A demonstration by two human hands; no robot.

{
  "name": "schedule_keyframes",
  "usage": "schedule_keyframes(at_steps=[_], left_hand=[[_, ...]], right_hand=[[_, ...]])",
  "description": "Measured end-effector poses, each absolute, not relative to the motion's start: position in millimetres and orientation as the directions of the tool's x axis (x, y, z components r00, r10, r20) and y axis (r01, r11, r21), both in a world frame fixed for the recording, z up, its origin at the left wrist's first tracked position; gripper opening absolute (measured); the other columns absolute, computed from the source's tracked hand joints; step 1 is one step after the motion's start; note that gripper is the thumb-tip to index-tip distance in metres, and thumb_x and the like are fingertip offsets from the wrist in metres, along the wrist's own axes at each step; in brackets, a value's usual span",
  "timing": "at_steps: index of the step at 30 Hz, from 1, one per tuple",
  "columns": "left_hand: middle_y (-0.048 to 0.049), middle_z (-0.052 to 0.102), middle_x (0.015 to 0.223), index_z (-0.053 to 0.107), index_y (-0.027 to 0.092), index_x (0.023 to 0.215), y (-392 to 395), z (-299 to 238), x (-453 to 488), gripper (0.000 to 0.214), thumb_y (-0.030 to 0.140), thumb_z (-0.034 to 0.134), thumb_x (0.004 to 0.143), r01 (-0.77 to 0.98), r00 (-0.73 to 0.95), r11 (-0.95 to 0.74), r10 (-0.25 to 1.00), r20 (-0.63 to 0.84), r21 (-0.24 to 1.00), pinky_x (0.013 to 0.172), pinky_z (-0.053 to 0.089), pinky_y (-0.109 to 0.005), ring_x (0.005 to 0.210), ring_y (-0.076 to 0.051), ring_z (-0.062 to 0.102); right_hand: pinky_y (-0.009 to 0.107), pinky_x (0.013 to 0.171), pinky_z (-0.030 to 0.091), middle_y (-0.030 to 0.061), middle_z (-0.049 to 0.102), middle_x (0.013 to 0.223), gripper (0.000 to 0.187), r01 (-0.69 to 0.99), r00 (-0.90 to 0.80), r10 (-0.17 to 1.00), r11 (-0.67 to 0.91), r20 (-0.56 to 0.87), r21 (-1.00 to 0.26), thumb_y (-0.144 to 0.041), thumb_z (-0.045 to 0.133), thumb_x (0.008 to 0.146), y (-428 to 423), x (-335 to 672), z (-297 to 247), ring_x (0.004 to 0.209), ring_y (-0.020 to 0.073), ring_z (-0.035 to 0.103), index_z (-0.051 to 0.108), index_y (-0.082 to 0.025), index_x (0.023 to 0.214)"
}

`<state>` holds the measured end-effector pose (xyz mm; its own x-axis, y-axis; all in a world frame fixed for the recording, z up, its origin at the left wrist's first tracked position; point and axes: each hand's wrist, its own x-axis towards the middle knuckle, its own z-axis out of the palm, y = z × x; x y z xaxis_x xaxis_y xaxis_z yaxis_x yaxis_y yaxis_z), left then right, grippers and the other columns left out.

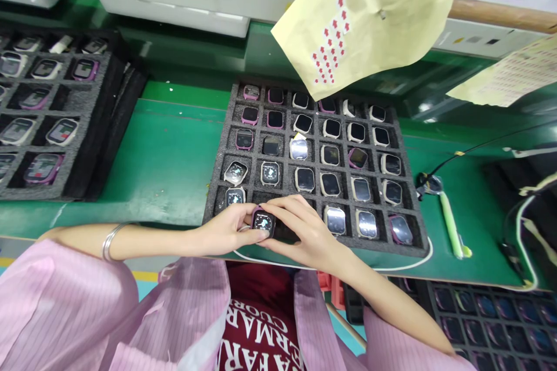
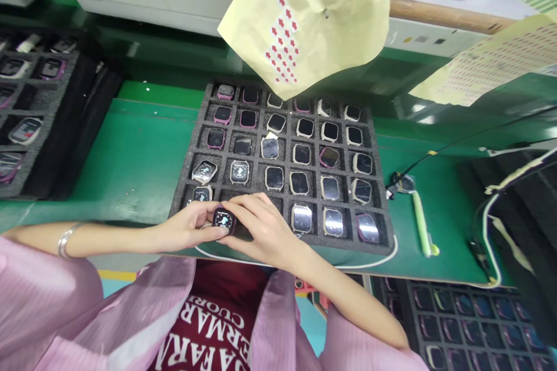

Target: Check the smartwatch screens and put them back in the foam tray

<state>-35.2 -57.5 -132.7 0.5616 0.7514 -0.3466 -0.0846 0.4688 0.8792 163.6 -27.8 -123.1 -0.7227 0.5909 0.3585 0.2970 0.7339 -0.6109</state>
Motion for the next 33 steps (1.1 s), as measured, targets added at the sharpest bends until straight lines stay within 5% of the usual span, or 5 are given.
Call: schedule_keyframes(at_steps=[24,33], left_hand=[[-0.0057,0.060,0.094,0.054,0.012,0.090,-57.8,-131.9,-34.8,0.024,0.029,0.068,0.080,-0.095,0.553,0.479,0.754,-0.354,0.873,0.082,0.046,-0.032,0.087,-0.017,0.057],[-0.0061,0.060,0.093,0.055,0.012,0.109,-59.0,-130.4,-34.1,0.037,0.037,0.065,0.083,-0.060,0.561,0.433,0.760,-0.328,0.900,0.075,0.048,-0.031,0.082,-0.018,0.059]], right_hand=[[0.042,0.082,0.049,0.0119,0.063,0.106,0.043,0.310,-0.716,0.602,0.727,0.352,-0.613,-0.033,0.068,0.087,-28.5,163.9,-124.2,0.096,0.0252,0.060,0.053,-0.016,0.124],[0.042,0.083,0.048,0.0113,0.064,0.105,0.040,0.307,-0.711,0.613,0.712,0.345,-0.632,-0.033,0.067,0.087,-28.1,164.9,-120.9,0.096,0.0250,0.060,0.055,-0.016,0.121]])
